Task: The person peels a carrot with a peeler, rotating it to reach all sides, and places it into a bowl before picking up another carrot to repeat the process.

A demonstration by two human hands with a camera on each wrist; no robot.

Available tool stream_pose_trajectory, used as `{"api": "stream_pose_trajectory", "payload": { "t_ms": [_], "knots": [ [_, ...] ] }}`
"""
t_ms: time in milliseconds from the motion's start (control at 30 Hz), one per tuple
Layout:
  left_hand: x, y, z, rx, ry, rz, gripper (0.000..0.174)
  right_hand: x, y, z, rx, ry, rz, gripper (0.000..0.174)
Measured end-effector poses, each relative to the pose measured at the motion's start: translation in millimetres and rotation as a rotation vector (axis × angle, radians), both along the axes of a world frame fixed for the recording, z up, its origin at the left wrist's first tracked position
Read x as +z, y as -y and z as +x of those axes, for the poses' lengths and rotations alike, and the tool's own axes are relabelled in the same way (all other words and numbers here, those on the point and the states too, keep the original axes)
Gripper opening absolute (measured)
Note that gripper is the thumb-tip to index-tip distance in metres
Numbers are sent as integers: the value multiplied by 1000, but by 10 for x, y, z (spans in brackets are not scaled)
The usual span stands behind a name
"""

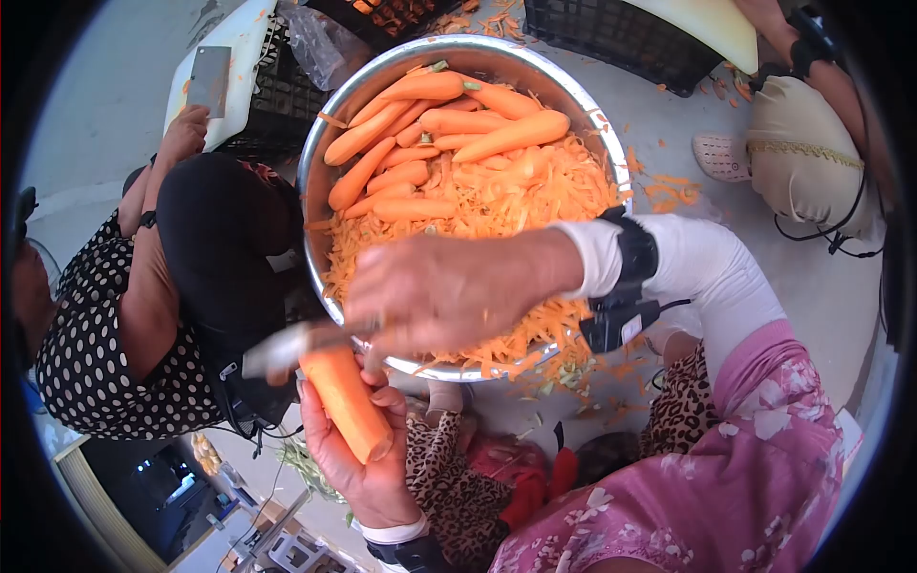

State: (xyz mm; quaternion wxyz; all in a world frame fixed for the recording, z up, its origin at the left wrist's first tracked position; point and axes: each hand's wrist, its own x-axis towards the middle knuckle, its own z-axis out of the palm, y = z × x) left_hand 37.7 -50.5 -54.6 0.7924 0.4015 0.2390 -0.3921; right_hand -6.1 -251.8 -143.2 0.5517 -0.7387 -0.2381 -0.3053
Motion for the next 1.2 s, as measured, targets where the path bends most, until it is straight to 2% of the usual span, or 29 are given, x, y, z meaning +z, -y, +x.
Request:
{"api": "stream_pose_trajectory", "payload": {
  "t_ms": [67, 133, 200, 267, 367, 433, 567, 700, 833, 900, 967, 1033, 1067, 1100, 1167, 1200],
  "knots": [
    [50, 17, -24, 4, -31, -76, 49, -67, 434, -64, -221, -303, -42, 13],
    [97, 43, -84, -11, -32, -71, 50, -444, 831, -33, -515, -447, -354, 11],
    [118, 46, -134, -23, -34, -65, 51, -959, 1079, -4, -742, -374, -382, 12],
    [126, 63, -163, -75, -22, -11, 53, -1331, 1232, -42, -834, -817, -572, 15],
    [153, 105, -223, -110, 12, 47, 54, -1555, 1325, -189, -811, -945, -678, 18],
    [157, 87, -233, -100, 14, 47, 54, -1517, 1372, -234, -670, -1066, -689, 20],
    [163, 75, -243, -84, 27, 31, 54, -1602, 1366, -206, -686, -990, -798, 21],
    [181, 53, -249, -76, -1, -32, 54, -1564, 1408, -142, -608, -1044, -816, 22],
    [205, 21, -243, -45, -1, -41, 56, -1541, 1476, -140, -741, -949, -741, 22],
    [213, 9, -229, -33, -9, -46, 57, -1531, 1490, -119, -949, -682, -725, 19],
    [217, -18, -222, -52, -10, -68, 60, -1508, 1445, -48, -975, -722, -688, 22],
    [211, -64, -215, -63, -2, -79, 61, -1428, 1353, 67, -854, -691, -584, 23],
    [210, -83, -209, -75, 6, -92, 62, -1334, 1276, 90, -703, -840, -544, 20],
    [211, -91, -198, -73, 7, -92, 62, -1307, 1207, 190, -701, -839, -545, 20],
    [213, -119, -176, -60, 6, -86, 62, -1325, 1058, 391, -384, -1067, -515, 19],
    [218, -123, -163, -56, 6, -83, 62, -1340, 976, 478, -379, -1066, -515, 19]
  ]
}}
